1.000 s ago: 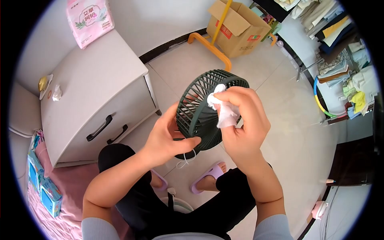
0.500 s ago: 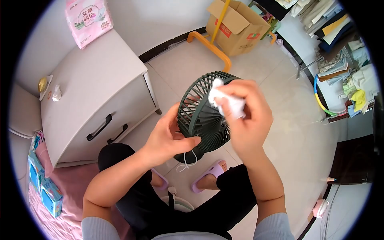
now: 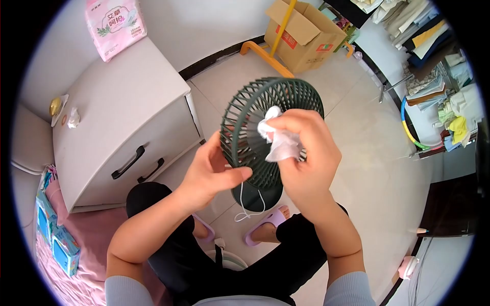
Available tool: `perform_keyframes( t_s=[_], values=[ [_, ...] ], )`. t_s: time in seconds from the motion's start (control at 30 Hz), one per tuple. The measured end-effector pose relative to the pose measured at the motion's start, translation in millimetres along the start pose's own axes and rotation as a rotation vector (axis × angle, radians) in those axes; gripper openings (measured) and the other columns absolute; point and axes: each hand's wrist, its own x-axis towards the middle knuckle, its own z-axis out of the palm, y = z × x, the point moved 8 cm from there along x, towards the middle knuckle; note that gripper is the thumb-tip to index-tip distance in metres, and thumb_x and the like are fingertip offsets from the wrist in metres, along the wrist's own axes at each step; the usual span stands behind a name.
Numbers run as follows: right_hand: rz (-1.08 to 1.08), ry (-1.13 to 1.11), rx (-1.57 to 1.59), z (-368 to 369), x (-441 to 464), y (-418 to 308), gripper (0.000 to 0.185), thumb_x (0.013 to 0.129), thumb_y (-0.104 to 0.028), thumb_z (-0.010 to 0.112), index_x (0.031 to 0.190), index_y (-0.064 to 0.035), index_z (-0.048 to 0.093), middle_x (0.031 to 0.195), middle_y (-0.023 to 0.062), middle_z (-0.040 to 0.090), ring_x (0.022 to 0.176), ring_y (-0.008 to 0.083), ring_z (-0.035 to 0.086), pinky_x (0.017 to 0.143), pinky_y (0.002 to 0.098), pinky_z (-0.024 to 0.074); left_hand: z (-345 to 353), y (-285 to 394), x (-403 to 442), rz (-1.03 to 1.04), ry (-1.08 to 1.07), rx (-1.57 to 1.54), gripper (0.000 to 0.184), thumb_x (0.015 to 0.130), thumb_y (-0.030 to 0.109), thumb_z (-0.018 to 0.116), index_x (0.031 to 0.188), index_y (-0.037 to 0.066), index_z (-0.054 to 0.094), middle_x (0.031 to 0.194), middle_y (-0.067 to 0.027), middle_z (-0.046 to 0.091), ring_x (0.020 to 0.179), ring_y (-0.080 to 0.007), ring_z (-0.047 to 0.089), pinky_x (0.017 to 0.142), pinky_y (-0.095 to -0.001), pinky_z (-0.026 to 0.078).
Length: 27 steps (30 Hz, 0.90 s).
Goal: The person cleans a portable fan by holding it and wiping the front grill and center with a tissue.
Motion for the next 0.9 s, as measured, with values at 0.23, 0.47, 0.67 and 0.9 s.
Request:
perform_keyframes(
  t_s=[0.23,0.47,0.67,0.9],
  values=[
    [0.021,-0.047,0.003,-2.4,1.0,4.2,0.037,0.061,0.012,0.059,0.093,-0.0055,0.065,0.091,0.0095,0.061,0.079,0.027,0.062,0.064,0.0327,0.0504,-2.3,0.3,2.9,-0.022,0.007,0.064,0.066,0.076,-0.003,0.069,0.136,0.003,0.043,0.125,-0.004,0.055,0.117,-0.0136,0.053,0.097,-0.0317,0.046],
    [-0.058,-0.023,-0.059,1.8,-3.8,-3.9,0.035,0.062,0.009,0.061,0.095,-0.004,0.064,0.092,0.0102,0.061,0.079,0.0281,0.062,0.065,0.0352,0.0513,-1.2,-2.1,2.1,-0.021,0.006,0.051,0.069,0.075,-0.004,0.07,0.138,0.003,0.042,0.123,-0.0046,0.055,0.115,-0.0132,0.054,0.096,-0.0314,0.047],
    [0.076,-0.078,0.02,4.5,-1.3,2.9,0.026,0.068,0.013,0.059,0.088,-0.0022,0.066,0.087,0.0098,0.062,0.074,0.0215,0.062,0.063,0.0267,0.0488,-2.0,-5.8,2.1,-0.067,0.014,0.083,0.069,0.074,-0.003,0.071,0.137,0.002,0.042,0.122,-0.0049,0.057,0.114,-0.014,0.054,0.097,-0.0318,0.045],
    [0.279,0.016,0.226,-11.5,2.4,42.7,0.022,0.075,0.007,0.061,0.094,-0.0026,0.065,0.089,0.0079,0.062,0.076,0.0182,0.061,0.066,0.0287,0.0477,-14.3,15.7,6.2,0.027,0.111,-0.038,0.062,0.075,0.002,0.07,0.132,0.0,0.045,0.122,-0.0073,0.059,0.114,-0.0161,0.055,0.102,-0.033,0.04]
  ],
)
